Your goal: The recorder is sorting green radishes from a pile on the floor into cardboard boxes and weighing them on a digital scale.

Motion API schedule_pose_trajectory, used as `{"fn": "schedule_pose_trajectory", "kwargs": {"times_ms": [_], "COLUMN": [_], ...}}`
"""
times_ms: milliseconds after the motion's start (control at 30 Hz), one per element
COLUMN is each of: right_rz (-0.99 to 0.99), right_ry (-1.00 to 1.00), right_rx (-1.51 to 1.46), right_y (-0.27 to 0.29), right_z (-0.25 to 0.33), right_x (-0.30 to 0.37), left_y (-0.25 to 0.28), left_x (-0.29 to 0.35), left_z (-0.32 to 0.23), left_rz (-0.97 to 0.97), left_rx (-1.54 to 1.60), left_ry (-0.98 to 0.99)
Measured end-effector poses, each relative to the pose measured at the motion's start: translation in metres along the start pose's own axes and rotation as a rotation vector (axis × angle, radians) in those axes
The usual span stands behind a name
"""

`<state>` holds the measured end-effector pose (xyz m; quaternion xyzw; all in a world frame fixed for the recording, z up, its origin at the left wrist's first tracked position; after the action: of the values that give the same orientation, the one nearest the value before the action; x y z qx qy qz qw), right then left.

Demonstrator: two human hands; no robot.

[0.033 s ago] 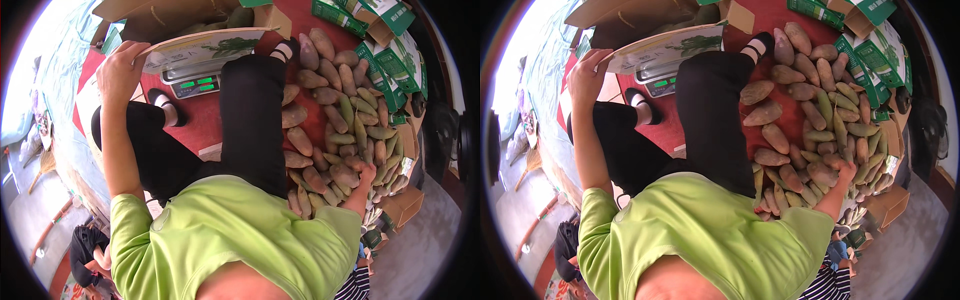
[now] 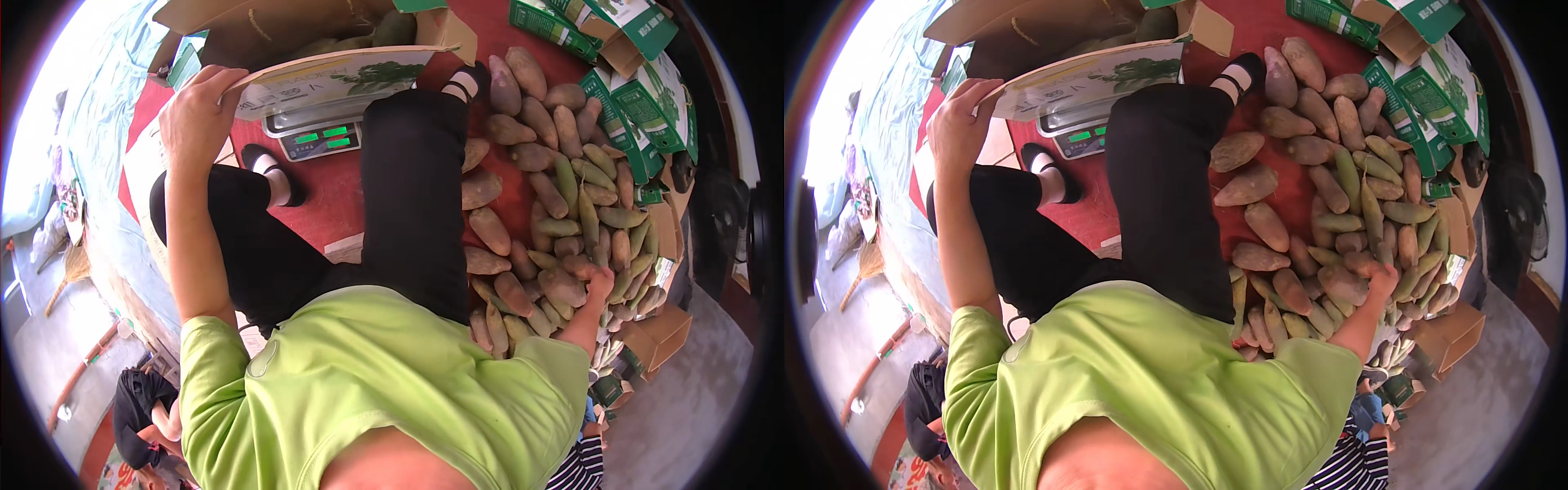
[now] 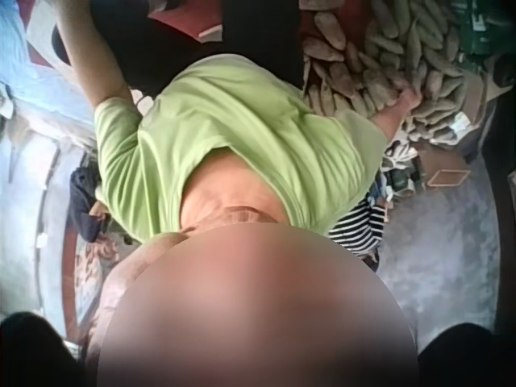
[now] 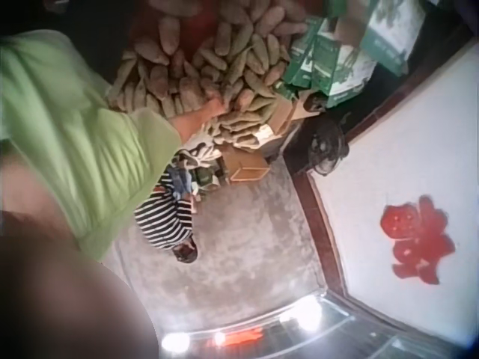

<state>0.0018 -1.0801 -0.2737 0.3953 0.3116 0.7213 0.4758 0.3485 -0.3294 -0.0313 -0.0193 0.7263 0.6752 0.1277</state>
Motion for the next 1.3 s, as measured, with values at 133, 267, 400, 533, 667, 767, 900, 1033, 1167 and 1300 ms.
{"fn": "schedule_pose_trajectory", "kwargs": {"times_ms": [133, 267, 400, 533, 667, 767, 900, 1033, 1167, 1300], "right_rz": [-0.063, -0.176, -0.214, -0.136, -0.006, 0.137, 0.373, 0.684, 0.674, 0.358], "right_ry": [0.317, 0.554, 0.443, 0.668, 0.776, 0.865, 0.991, 1.088, 1.169, 1.416], "right_rx": [0.271, 0.644, 0.597, 0.198, -0.285, -0.539, -0.818, -1.031, -0.777, -0.792], "right_y": [0.008, -0.016, -0.006, -0.004, -0.011, -0.019, -0.047, -0.109, -0.171, -0.149], "right_z": [0.022, 0.074, 0.112, 0.172, 0.274, 0.356, 0.442, 0.495, 0.514, 0.497], "right_x": [0.017, 0.081, 0.116, 0.124, 0.18, 0.245, 0.338, 0.403, 0.443, 0.427], "left_y": [-0.002, -0.001, -0.001, 0.002, -0.001, -0.001, -0.001, -0.002, -0.002, -0.002], "left_x": [0.0, 0.004, 0.004, 0.005, 0.004, 0.003, 0.004, -0.001, -0.001, 0.001], "left_z": [0.002, 0.006, 0.002, 0.004, 0.007, 0.005, 0.006, 0.004, 0.008, 0.009], "left_rz": [-0.021, -0.02, -0.022, -0.009, -0.007, -0.002, 0.014, 0.009, 0.022, 0.011], "left_rx": [0.025, 0.02, 0.03, 0.035, 0.043, 0.03, 0.046, 0.071, 0.081, 0.113], "left_ry": [-0.014, -0.028, -0.064, -0.069, -0.087, -0.087, -0.076, -0.069, -0.085, -0.086]}}
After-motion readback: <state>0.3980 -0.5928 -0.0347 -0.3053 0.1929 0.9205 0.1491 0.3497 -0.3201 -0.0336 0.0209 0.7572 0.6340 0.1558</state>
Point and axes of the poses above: each hand's wrist, its own x-axis away from the middle knuckle, its own y-axis out of the back of the hand, z = x × y, the point moved 3 cm from there along -x, towards the middle knuckle, and after that the axes turned 4 degrees about -z, right-handed, at the moved point
